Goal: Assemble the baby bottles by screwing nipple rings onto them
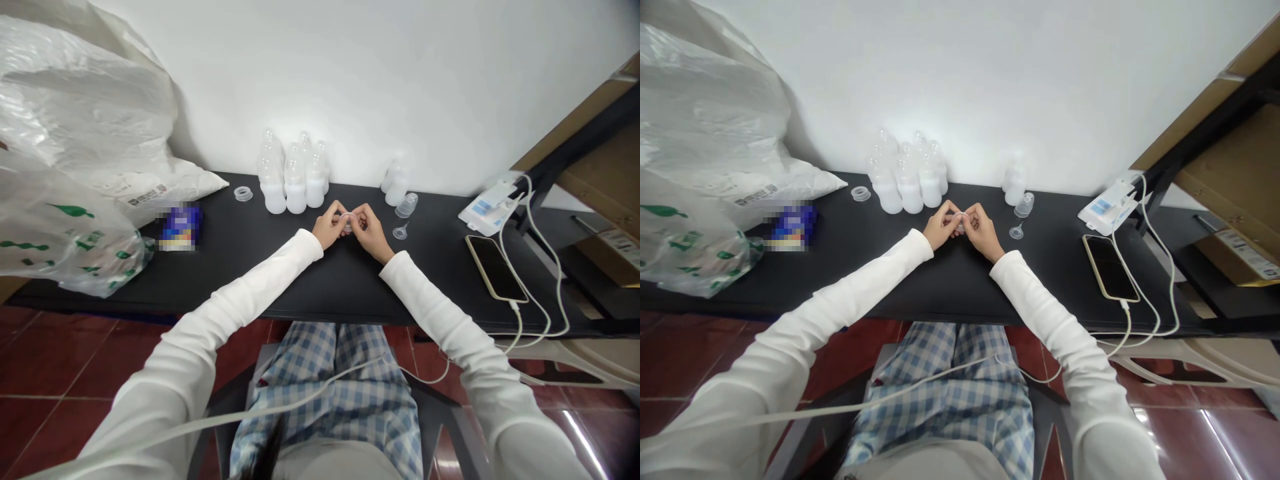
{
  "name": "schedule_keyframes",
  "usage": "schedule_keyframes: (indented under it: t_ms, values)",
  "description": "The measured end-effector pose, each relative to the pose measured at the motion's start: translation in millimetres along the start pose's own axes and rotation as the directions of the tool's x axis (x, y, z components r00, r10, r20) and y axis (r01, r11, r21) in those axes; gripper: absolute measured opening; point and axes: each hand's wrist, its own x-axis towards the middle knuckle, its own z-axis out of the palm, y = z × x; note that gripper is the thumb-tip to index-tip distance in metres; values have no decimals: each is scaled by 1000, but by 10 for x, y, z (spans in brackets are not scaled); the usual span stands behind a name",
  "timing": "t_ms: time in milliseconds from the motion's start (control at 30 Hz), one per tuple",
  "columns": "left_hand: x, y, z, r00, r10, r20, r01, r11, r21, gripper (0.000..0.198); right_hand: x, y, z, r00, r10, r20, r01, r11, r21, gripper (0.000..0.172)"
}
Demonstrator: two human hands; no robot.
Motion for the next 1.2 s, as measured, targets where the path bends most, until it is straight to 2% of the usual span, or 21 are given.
schedule_keyframes:
  t_ms: [300, 533, 667, 1000, 1200]
  values:
    - [2, 66, 28, 1000, -8, 20, 10, 995, -102, 13, 8, -21, -34, 999, 1, -42, -3, 999, -50, 47]
    - [-32, 63, 19, 994, 90, -55, -85, 992, 99, 13, 19, 16, -75, 999, -47, -8, 44, 972, -229, 41]
    - [-39, 69, 4, 990, 132, -46, -122, 977, 174, 12, 24, 19, -77, 999, -45, 6, 45, 959, -280, 39]
    - [-18, 83, -8, 1000, -8, -12, 9, 998, 68, 12, 16, 35, -45, 1000, 31, 6, -31, 999, -44, 42]
    - [-8, 68, -15, 1000, -22, 6, 22, 1000, -6, 10, 29, 52, -41, 999, 42, 29, -44, 997, 62, 45]
